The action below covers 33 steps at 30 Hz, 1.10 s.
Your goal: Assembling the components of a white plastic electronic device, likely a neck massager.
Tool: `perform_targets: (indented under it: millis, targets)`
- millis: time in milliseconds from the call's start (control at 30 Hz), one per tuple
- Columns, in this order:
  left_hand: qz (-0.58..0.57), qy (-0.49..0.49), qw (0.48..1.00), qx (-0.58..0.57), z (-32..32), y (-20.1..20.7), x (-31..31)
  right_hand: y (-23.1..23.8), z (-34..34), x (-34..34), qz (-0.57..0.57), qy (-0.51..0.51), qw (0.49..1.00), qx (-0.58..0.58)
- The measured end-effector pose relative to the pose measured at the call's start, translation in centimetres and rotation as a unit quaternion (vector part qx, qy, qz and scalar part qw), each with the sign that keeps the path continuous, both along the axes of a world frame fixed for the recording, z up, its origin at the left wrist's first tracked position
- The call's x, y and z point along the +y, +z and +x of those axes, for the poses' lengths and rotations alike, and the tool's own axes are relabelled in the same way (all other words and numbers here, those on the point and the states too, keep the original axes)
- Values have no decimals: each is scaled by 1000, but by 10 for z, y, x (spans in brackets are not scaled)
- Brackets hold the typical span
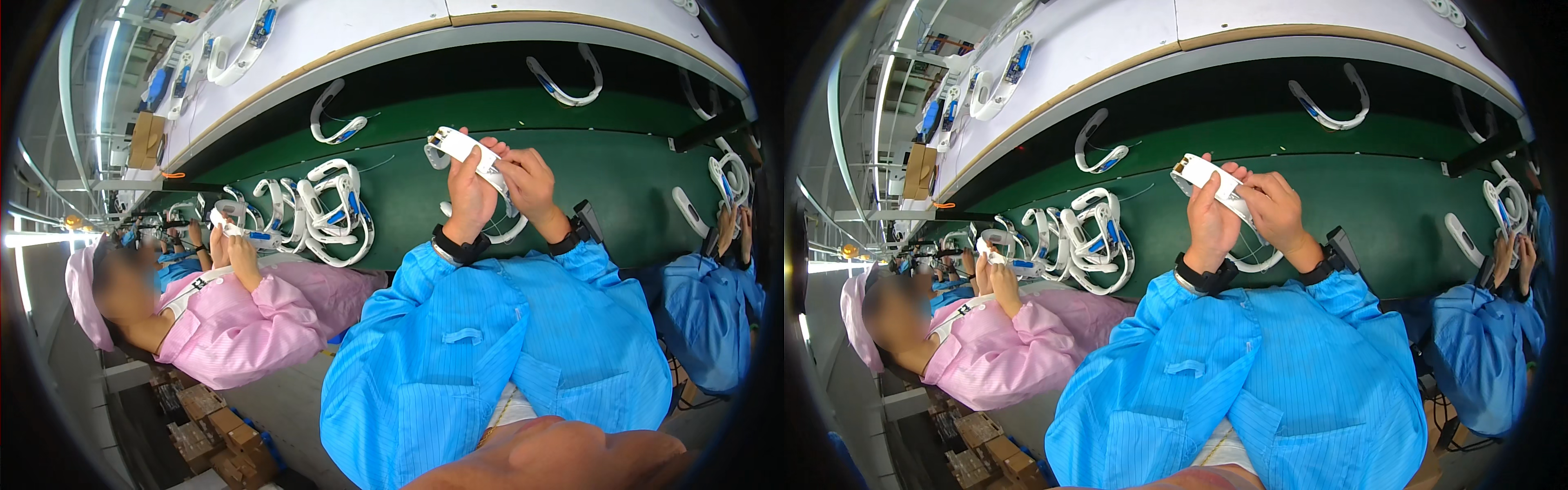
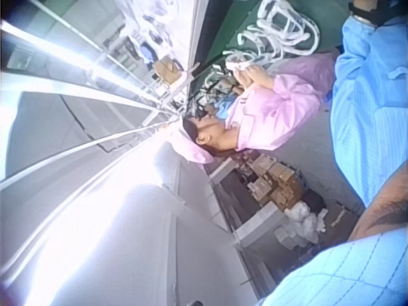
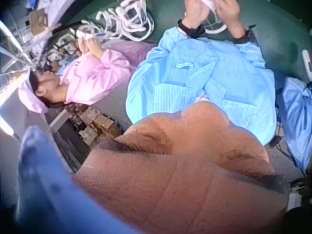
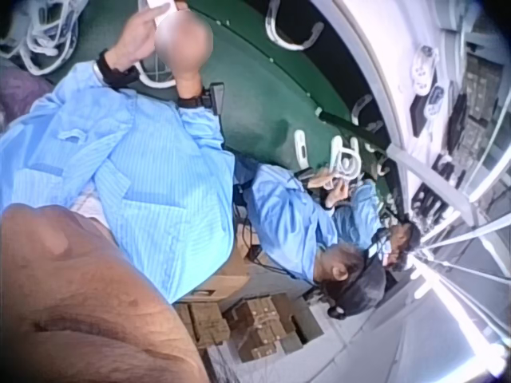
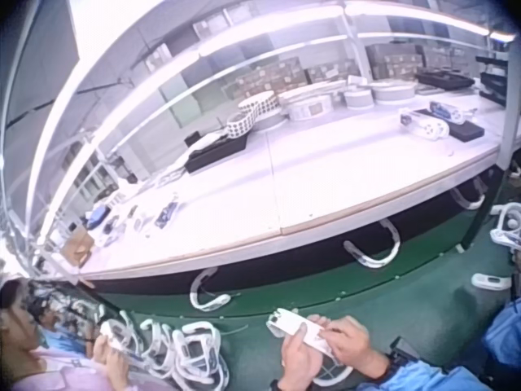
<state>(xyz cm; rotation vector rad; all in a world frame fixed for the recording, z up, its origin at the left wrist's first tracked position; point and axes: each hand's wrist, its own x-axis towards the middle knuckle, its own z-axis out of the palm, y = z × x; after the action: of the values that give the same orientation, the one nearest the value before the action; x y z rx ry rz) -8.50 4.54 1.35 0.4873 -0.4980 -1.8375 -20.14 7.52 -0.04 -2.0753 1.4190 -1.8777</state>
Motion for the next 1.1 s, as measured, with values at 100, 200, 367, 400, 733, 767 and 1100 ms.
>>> perform_targets:
  millis: [100,200,367,400,733,767,1100]
  targets:
    - [-9,9,1000,-26,2,-3,-5,5,1,-3,28,34,999,-2]
    - [-35,38,996,-73,3,-9,-8,14,4,3,71,58,989,-114]
    - [-92,-28,970,-223,9,-12,-9,50,-27,-27,166,78,975,-124]
    - [-117,-54,958,-257,11,-13,-8,63,-28,-41,200,154,965,-76]
    - [-95,-165,945,-267,34,8,-12,52,-35,-90,141,294,932,158]
    - [-102,-179,940,-271,38,3,-15,52,-36,-92,152,298,928,167]
    - [9,-328,935,-133,46,9,-28,33,-80,-131,261,201,936,-123]
